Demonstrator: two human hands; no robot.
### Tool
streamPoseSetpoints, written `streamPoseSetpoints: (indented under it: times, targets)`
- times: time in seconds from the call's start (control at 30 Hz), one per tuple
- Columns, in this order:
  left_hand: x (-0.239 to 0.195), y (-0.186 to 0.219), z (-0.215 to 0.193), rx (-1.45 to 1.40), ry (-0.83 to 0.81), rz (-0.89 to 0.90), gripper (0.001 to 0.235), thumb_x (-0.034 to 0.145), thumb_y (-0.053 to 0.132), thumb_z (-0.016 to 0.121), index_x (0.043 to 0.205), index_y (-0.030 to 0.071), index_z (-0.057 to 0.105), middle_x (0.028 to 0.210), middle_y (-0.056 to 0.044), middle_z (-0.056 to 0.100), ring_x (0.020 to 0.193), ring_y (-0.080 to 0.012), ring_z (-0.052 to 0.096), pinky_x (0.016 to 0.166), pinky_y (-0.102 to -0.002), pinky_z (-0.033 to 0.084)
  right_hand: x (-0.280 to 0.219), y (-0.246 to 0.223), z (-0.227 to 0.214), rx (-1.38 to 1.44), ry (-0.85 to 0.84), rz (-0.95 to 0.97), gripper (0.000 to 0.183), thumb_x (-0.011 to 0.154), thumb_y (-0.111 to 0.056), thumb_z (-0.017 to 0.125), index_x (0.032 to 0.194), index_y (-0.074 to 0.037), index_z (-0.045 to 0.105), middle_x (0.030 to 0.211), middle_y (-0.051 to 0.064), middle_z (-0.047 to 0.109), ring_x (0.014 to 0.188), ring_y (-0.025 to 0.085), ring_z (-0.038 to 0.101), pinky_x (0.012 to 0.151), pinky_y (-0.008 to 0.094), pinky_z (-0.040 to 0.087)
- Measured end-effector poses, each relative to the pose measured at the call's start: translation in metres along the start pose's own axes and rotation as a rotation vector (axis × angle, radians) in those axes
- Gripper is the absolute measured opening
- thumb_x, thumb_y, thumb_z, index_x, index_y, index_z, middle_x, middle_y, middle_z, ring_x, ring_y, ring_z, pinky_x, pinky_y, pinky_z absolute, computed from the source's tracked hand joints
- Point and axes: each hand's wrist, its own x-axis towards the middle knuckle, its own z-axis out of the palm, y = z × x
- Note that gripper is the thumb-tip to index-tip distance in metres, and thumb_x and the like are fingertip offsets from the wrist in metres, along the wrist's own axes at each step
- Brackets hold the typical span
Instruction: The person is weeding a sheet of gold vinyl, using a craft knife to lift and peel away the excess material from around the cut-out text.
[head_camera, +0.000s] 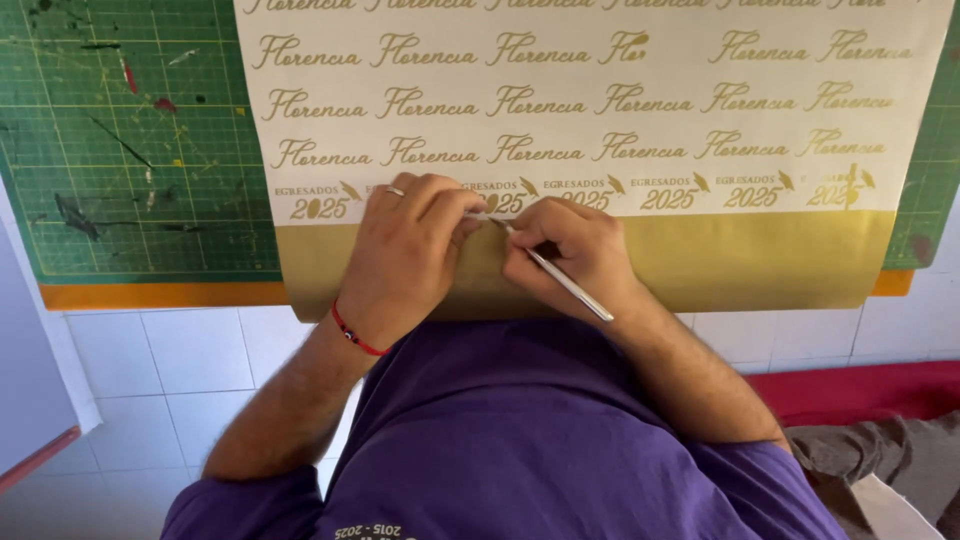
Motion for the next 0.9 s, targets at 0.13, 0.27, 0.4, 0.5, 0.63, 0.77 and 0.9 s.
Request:
streamPoseSetpoints:
  times: [0.13, 0.27, 0.4, 0.5, 0.63, 0.77, 0.9]
  targets:
    - [-0.001, 0.001, 0.002, 0.028, 0.003, 0.054, 0.013, 0.116, 0.027, 0.068, 0.119, 0.016, 0.075, 0.106, 0.001, 0.066, 0.101, -0.0268, 0.067, 0.086, -0.041, 0.05, 0.002, -0.002, 0.005, -0.076, 0.018, 0.019, 0.016, 0.089, -0.002, 0.089, 0.088, -0.003, 0.073, 0.09, 0.014, 0.082, 0.076, 0.038, 0.081, 0.068, 0.046, 0.064]
    - [0.002, 0.003, -0.002, 0.044, 0.019, 0.1, 0.014, 0.117, 0.022, 0.067, 0.122, 0.013, 0.077, 0.106, 0.0, 0.063, 0.099, -0.0254, 0.065, 0.086, -0.04, 0.048, 0.002, 0.0, 0.007, -0.106, 0.025, 0.019, 0.015, 0.09, -0.001, 0.087, 0.087, -0.003, 0.073, 0.09, 0.014, 0.081, 0.078, 0.04, 0.081, 0.068, 0.047, 0.064]
    - [0.002, 0.003, 0.0, 0.056, 0.024, 0.138, 0.017, 0.118, 0.021, 0.065, 0.116, 0.012, 0.08, 0.105, -0.001, 0.062, 0.097, -0.0256, 0.065, 0.085, -0.041, 0.048, -0.001, 0.005, 0.008, -0.134, 0.027, 0.011, 0.016, 0.09, -0.005, 0.088, 0.085, -0.006, 0.072, 0.088, 0.012, 0.081, 0.075, 0.038, 0.08, 0.066, 0.044, 0.064]
    - [0.001, 0.003, -0.001, 0.054, 0.032, 0.138, 0.019, 0.118, 0.022, 0.065, 0.114, 0.012, 0.08, 0.105, -0.001, 0.062, 0.096, -0.0257, 0.064, 0.085, -0.041, 0.048, -0.003, 0.005, 0.009, -0.136, 0.031, 0.013, 0.016, 0.089, -0.004, 0.087, 0.085, -0.006, 0.072, 0.088, 0.012, 0.081, 0.074, 0.038, 0.08, 0.066, 0.044, 0.063]
    - [0.002, 0.002, 0.0, 0.058, 0.048, 0.139, 0.02, 0.119, 0.022, 0.064, 0.111, 0.012, 0.08, 0.104, 0.001, 0.06, 0.095, -0.0235, 0.064, 0.085, -0.04, 0.048, -0.001, 0.005, 0.007, -0.169, 0.021, 0.011, 0.016, 0.09, -0.004, 0.087, 0.084, -0.006, 0.072, 0.087, 0.01, 0.08, 0.072, 0.037, 0.08, 0.065, 0.043, 0.064]
    - [0.002, 0.001, 0.003, 0.036, 0.066, 0.121, 0.019, 0.118, 0.022, 0.068, 0.111, 0.011, 0.081, 0.103, 0.0, 0.06, 0.094, -0.024, 0.064, 0.085, -0.04, 0.048, 0.0, 0.003, 0.006, -0.142, 0.017, 0.009, 0.017, 0.09, -0.004, 0.086, 0.084, -0.006, 0.071, 0.089, 0.012, 0.081, 0.076, 0.039, 0.08, 0.067, 0.044, 0.064]
    - [0.004, 0.003, 0.002, 0.041, 0.034, 0.13, 0.019, 0.118, 0.02, 0.067, 0.11, 0.01, 0.081, 0.101, -0.001, 0.06, 0.095, -0.0252, 0.066, 0.082, -0.041, 0.05, -0.003, 0.004, 0.006, -0.159, 0.009, 0.016, 0.016, 0.09, -0.002, 0.087, 0.085, -0.004, 0.072, 0.09, 0.014, 0.082, 0.077, 0.041, 0.081, 0.068, 0.046, 0.065]
